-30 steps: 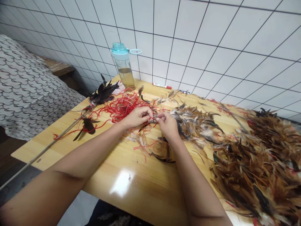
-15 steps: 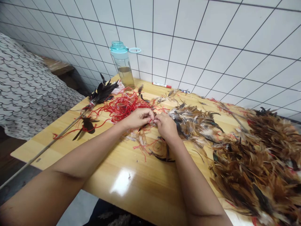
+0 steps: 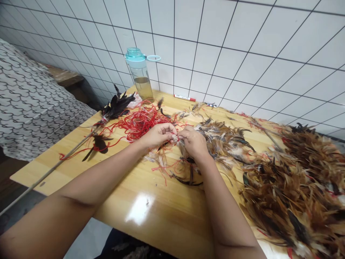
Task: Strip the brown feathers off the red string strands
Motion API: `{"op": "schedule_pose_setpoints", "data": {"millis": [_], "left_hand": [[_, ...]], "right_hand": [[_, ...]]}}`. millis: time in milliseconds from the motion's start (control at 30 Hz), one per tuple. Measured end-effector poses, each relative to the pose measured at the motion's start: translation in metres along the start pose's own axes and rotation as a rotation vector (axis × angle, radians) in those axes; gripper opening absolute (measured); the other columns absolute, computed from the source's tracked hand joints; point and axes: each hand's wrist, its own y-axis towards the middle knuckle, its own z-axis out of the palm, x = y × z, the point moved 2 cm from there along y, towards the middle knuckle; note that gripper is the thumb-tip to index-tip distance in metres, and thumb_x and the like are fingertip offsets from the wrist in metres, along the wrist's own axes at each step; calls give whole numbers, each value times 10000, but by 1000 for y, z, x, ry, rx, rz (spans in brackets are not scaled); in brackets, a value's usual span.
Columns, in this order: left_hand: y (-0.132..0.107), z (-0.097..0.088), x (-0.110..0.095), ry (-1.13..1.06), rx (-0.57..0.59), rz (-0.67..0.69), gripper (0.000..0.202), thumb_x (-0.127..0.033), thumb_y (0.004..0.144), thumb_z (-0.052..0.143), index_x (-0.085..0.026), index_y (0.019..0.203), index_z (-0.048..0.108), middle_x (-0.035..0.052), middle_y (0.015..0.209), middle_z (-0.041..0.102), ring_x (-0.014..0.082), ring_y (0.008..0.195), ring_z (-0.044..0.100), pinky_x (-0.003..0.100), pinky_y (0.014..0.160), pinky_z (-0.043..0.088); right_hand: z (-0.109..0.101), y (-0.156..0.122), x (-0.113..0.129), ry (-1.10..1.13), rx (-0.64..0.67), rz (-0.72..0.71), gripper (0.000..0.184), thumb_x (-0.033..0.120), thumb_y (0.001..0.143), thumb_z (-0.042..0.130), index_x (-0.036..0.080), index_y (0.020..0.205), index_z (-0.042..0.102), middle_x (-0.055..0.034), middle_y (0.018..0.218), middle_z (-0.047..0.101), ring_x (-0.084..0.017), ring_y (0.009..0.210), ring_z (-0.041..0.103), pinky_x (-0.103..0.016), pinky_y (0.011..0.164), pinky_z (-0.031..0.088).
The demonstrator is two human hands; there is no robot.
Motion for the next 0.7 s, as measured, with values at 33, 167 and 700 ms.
{"op": "schedule_pose_setpoints", "data": {"millis": [33, 167, 700], "left_hand": [[0, 1, 1, -29, -21, -6, 202, -241, 716, 702, -122, 825, 580, -4, 690, 621, 71, 559, 584, 198, 566, 471], [0, 6, 2, -133, -64, -14, 263, -302, 715, 736, -120, 822, 579, 14, 699, 655, 81, 572, 601, 199, 564, 478], [-2, 14, -2, -328, -50, -92, 355, -332, 659, 799, -121, 793, 547, 8, 668, 642, 73, 558, 581, 172, 535, 433]], "right_hand": [[0, 0, -1, 36, -13, -7, 269, 106, 815, 475, 232, 791, 712, -52, 835, 626, -186, 779, 566, -297, 714, 403], [-2, 1, -4, 123, -77, -28, 244, 124, 813, 494, 232, 775, 710, -49, 808, 631, -187, 761, 571, -309, 721, 418], [-1, 0, -5, 19, -97, -107, 290, 79, 808, 474, 206, 845, 732, -41, 811, 640, -155, 755, 590, -255, 702, 432]]}}
